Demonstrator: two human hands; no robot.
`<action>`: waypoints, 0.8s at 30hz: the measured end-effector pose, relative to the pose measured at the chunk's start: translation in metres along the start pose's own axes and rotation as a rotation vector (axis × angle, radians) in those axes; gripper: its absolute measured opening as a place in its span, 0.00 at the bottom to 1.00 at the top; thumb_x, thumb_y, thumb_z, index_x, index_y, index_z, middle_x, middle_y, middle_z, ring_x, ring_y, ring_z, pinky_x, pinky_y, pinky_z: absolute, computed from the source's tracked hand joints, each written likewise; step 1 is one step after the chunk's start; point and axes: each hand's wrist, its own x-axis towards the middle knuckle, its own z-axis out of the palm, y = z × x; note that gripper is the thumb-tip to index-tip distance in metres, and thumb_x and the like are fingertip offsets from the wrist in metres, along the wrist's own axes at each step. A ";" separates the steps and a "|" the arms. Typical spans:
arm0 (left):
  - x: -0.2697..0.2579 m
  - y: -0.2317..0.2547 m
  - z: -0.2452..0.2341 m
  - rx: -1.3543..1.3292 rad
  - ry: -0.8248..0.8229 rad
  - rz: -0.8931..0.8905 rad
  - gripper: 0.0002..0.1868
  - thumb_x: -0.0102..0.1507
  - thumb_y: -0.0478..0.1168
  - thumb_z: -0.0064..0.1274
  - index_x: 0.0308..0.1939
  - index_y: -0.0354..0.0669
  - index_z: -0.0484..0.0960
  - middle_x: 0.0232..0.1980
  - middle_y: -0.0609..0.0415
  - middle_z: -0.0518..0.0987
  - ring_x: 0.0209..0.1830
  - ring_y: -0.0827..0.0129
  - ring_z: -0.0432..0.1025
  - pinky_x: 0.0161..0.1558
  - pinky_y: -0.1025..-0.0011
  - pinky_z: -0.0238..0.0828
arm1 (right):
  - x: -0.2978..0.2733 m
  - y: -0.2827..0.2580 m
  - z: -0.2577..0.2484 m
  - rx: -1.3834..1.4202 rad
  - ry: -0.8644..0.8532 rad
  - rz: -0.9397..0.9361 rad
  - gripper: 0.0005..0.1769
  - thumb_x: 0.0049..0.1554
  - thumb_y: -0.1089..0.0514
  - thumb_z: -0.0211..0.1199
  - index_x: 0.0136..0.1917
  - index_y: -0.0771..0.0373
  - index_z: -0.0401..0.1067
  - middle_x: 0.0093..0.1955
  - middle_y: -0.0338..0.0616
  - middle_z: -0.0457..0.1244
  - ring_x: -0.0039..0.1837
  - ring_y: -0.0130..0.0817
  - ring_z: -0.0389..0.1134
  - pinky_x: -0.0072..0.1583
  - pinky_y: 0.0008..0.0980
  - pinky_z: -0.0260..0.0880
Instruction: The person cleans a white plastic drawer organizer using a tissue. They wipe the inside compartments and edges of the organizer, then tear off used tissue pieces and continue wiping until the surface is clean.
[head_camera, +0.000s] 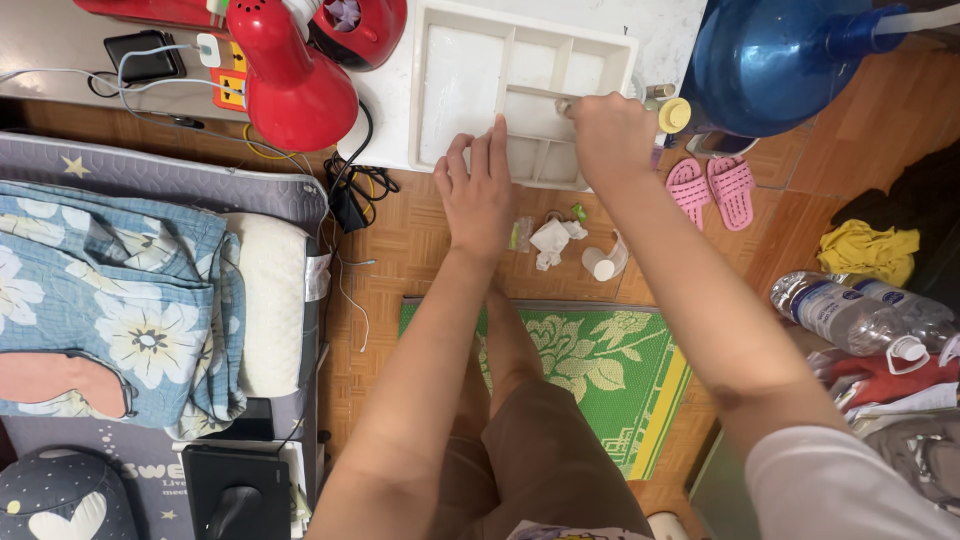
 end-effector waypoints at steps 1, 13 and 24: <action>0.001 -0.002 -0.002 -0.041 -0.003 0.001 0.41 0.56 0.33 0.56 0.75 0.39 0.63 0.63 0.55 0.71 0.67 0.55 0.62 0.66 0.52 0.55 | 0.000 -0.003 0.001 0.055 0.013 0.054 0.10 0.52 0.59 0.65 0.43 0.46 0.85 0.35 0.50 0.70 0.39 0.48 0.73 0.40 0.44 0.72; 0.001 0.001 -0.002 -0.085 -0.024 -0.034 0.45 0.54 0.35 0.59 0.76 0.41 0.62 0.65 0.57 0.70 0.67 0.56 0.61 0.67 0.53 0.53 | 0.014 -0.044 -0.008 0.468 0.110 0.161 0.07 0.48 0.56 0.73 0.42 0.48 0.85 0.39 0.42 0.72 0.44 0.48 0.70 0.46 0.46 0.72; 0.000 -0.003 -0.002 -0.098 -0.017 -0.047 0.47 0.55 0.37 0.63 0.77 0.46 0.62 0.64 0.60 0.70 0.67 0.57 0.61 0.69 0.55 0.52 | 0.033 -0.052 -0.011 0.476 -0.050 -0.043 0.06 0.49 0.58 0.72 0.42 0.50 0.85 0.39 0.44 0.71 0.43 0.49 0.71 0.46 0.46 0.72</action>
